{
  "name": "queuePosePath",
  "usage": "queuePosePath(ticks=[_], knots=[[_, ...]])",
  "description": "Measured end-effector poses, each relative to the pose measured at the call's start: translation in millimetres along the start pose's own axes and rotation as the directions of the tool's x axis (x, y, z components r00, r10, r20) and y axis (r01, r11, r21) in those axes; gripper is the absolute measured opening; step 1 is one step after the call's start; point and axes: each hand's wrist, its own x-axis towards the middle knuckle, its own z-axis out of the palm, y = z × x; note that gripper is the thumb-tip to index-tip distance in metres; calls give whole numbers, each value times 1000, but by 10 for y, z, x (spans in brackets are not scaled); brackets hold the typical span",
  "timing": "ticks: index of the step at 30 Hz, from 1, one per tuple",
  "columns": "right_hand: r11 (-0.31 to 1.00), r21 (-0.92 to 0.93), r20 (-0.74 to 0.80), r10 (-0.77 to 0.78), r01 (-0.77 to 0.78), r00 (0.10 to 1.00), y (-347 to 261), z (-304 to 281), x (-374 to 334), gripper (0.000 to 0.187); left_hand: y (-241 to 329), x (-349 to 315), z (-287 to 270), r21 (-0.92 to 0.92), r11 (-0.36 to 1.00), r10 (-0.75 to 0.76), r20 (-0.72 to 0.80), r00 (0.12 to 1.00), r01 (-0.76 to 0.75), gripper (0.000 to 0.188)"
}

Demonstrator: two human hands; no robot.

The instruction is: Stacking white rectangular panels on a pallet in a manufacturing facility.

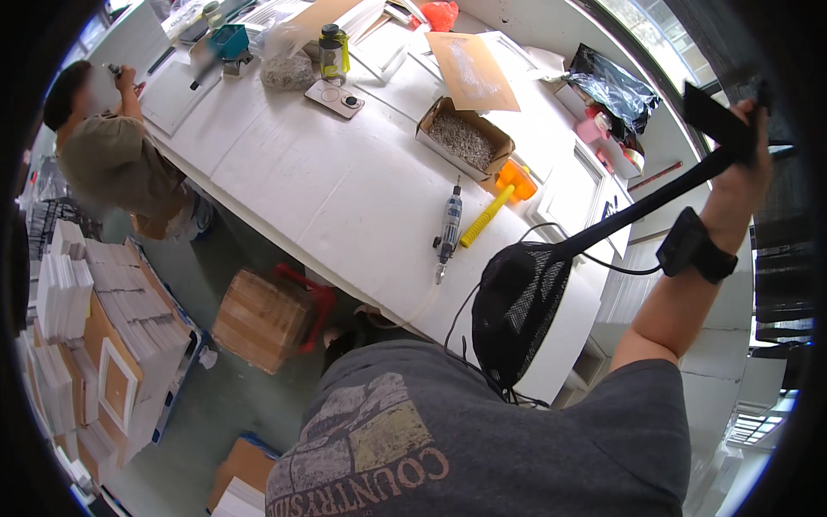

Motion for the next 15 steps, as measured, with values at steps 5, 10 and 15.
queuePosePath(ticks=[5, 10, 15], knots=[[328, 795, 262, 572, -510, 777, 1100, -100, 119, 21, 183, 132, 368, 127, 991, 29, 22, 999, -31, 40], [435, 609, 238, 697, -664, 676, 1243, 404, -86, 23, 159, 73, 353, 309, 951, 6, 12, 1000, -9, 40], [781, 83, 100, 611, -619, 785, 1902, 591, -495, 29, 244, -65, 0, 497, 865, -31, -77, 997, 65, 41]])
